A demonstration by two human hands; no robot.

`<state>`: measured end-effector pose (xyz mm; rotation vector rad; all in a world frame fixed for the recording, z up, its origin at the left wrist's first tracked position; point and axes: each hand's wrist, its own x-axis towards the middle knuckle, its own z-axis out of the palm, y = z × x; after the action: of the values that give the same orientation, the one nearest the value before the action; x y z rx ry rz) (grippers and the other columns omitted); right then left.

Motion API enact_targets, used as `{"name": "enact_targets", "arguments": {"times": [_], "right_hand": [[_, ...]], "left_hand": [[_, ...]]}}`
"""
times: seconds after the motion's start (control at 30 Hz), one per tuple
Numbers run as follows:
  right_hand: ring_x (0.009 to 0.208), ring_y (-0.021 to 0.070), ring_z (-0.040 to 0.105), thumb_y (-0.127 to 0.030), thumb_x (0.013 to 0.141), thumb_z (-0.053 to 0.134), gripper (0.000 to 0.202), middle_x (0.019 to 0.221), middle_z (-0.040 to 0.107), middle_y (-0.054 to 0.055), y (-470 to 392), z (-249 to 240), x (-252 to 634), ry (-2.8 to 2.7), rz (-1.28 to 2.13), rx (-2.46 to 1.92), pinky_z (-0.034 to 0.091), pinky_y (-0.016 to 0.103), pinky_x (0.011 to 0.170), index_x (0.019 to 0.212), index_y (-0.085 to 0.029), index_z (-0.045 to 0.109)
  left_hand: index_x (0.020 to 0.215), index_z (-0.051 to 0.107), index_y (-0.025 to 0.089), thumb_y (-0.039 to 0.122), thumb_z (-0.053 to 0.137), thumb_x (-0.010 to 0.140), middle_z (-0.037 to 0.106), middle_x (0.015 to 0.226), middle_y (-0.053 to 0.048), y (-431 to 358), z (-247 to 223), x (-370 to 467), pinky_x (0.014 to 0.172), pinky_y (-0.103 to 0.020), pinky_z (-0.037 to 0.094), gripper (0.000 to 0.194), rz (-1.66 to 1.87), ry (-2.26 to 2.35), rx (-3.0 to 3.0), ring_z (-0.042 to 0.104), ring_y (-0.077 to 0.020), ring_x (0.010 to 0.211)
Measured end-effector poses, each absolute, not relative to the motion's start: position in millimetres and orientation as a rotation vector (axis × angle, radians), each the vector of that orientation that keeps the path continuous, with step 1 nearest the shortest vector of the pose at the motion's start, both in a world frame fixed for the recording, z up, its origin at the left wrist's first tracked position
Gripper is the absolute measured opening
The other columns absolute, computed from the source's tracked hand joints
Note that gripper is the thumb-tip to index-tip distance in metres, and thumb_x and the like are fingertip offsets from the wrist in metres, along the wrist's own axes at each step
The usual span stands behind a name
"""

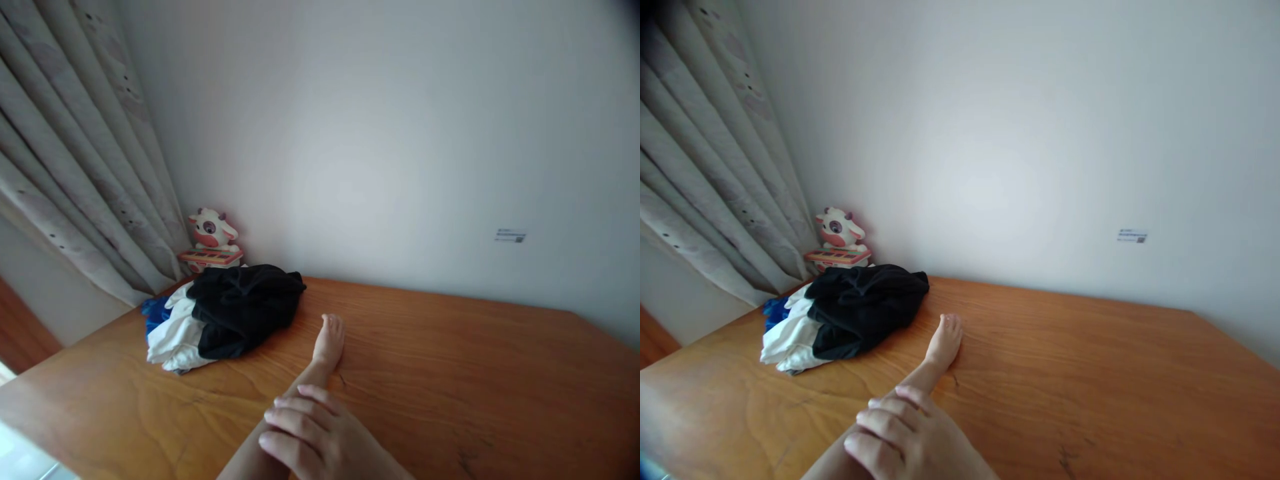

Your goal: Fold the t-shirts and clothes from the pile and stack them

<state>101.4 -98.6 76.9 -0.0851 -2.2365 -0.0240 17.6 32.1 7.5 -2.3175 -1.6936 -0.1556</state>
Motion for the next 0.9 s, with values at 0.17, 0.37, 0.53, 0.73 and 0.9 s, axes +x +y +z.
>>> {"name": "enact_targets", "arguments": {"times": [0.17,0.37,0.53,0.73,0.9], "right_hand": [[0.092,0.0103,0.071,-0.041,0.105,0.049,0.02,0.096,0.077,-0.005,-101.8,62.2,90.2,-2.357,0.186,0.02,0.049,0.029,0.1,0.109,-0.023,0.058],[0.07,0.0105,0.064,-0.023,0.1,0.056,0.011,0.075,0.068,-0.005,-102.0,55.4,104.6,-2.245,0.224,-0.111,0.05,0.025,0.076,0.088,-0.023,0.056],[0.076,0.012,0.063,-0.016,0.103,0.041,0.019,0.082,0.069,-0.003,-105.5,57.8,122.0,-2.239,0.33,-0.146,0.049,0.027,0.083,0.094,-0.023,0.057],[0.086,0.016,0.065,-0.036,0.105,0.042,0.025,0.094,0.07,0.001,-112.1,71.9,139.8,-2.377,0.597,-0.182,0.047,0.034,0.096,0.112,-0.023,0.062],[0.091,0.0164,0.066,-0.024,0.096,0.061,0.013,0.097,0.071,0.001,-116.4,99.5,141.7,-2.555,0.763,-0.241,0.049,0.031,0.095,0.107,-0.024,0.068]], "left_hand": [[0.147,0.053,0.02,0.01,0.059,0.087,0.061,0.136,-0.02,34.4,-6.7,37.8,0.111,-0.069,0.041,0.061,-0.334,-1.805,-2.305,0.05,-0.0402,0.136],[0.111,0.07,0.015,0.025,0.032,0.102,0.069,0.121,-0.021,35.1,-13.9,54.3,0.089,-0.062,0.057,0.04,-2.729,-1.947,-1.584,0.059,-0.0347,0.13],[0.083,0.066,0.017,0.045,0.024,0.105,0.066,0.127,-0.02,33.3,-17.0,64.5,0.089,-0.048,0.06,0.056,-3.786,-0.991,-0.312,0.062,-0.0279,0.128],[0.101,0.067,0.019,0.063,0.025,0.099,0.055,0.144,-0.02,29.5,-20.4,68.7,0.098,-0.049,0.056,0.06,-3.817,-1.022,-0.369,0.057,-0.0268,0.133],[0.104,0.065,0.02,0.057,0.02,0.101,0.055,0.146,-0.018,30.0,-21.6,71.9,0.104,-0.051,0.051,0.058,-3.95,-0.797,-0.227,0.053,-0.024,0.135]]}}
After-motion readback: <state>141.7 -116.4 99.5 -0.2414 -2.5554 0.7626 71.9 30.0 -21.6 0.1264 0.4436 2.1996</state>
